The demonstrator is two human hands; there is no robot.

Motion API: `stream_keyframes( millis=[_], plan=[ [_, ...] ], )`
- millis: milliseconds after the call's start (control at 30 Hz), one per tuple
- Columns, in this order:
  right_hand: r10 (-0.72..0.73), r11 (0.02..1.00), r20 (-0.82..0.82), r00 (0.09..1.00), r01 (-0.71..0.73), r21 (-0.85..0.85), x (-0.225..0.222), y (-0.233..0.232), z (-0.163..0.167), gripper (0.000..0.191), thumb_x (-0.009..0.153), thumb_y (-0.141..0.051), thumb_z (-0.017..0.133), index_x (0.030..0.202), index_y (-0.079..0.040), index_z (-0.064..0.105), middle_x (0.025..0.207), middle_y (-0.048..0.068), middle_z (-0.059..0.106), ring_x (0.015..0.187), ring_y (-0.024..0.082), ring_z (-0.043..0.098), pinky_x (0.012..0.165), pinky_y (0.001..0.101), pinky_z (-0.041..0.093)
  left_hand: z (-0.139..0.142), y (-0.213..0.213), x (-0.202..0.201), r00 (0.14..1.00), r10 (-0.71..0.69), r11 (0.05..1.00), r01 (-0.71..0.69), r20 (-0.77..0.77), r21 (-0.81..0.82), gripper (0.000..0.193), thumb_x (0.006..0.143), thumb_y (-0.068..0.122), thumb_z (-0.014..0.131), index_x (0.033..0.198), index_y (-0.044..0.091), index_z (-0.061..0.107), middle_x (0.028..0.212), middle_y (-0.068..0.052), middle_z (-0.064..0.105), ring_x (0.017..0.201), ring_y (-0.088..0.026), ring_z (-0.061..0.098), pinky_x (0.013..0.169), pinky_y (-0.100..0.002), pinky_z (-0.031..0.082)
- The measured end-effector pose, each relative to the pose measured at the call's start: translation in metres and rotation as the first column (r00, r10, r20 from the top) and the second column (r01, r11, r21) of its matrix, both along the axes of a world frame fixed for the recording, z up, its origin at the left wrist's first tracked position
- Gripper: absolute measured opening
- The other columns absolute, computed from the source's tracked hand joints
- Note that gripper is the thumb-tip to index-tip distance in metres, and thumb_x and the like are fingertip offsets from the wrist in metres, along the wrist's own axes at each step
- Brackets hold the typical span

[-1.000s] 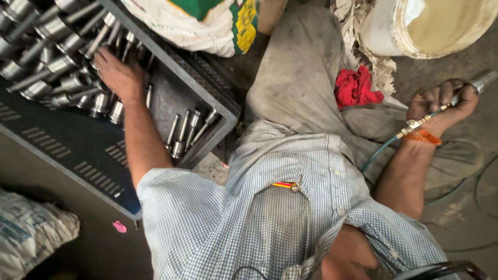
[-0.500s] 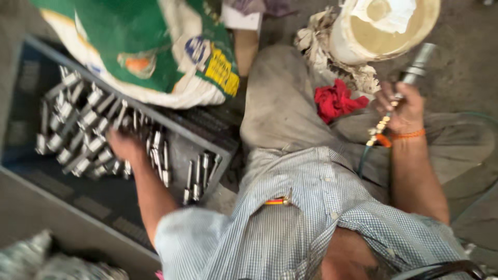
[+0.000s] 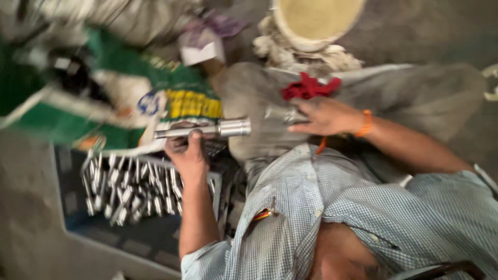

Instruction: The person repeatedly picks up cylindrical metal parts, wipes them with a red cloth, and dips them into a bucket of liquid. The person then places the cleaned parts into a grey plastic crate. The process is repeated for multiple parts.

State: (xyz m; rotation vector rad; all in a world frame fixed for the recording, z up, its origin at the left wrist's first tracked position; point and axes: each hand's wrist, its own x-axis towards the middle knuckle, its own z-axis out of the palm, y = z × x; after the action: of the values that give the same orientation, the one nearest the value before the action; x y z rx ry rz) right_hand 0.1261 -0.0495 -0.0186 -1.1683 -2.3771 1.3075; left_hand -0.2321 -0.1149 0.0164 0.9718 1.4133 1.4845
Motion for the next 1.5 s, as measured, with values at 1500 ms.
stream_keyframes(
  millis=[1500],
  plan=[
    [-0.086,0.964,-0.257,0.963,0.014,-0.267,0.062,0.003,-0.098,0.052,0.086,-0.046,0.075,0.11,-0.001,0.062,0.09,0.017,0.068,0.083,0.029,0.066,0.072,0.0447,0.05,0.011,0.167,0.072,0.342,-0.873,0.484,0.526,-0.347,-0.699,0.018,0.108,0.016,0.063,0.101,0.0,0.066,0.09,-0.019,0.065,0.077,-0.02,0.058,0.065,-0.029,0.045]
  ],
)
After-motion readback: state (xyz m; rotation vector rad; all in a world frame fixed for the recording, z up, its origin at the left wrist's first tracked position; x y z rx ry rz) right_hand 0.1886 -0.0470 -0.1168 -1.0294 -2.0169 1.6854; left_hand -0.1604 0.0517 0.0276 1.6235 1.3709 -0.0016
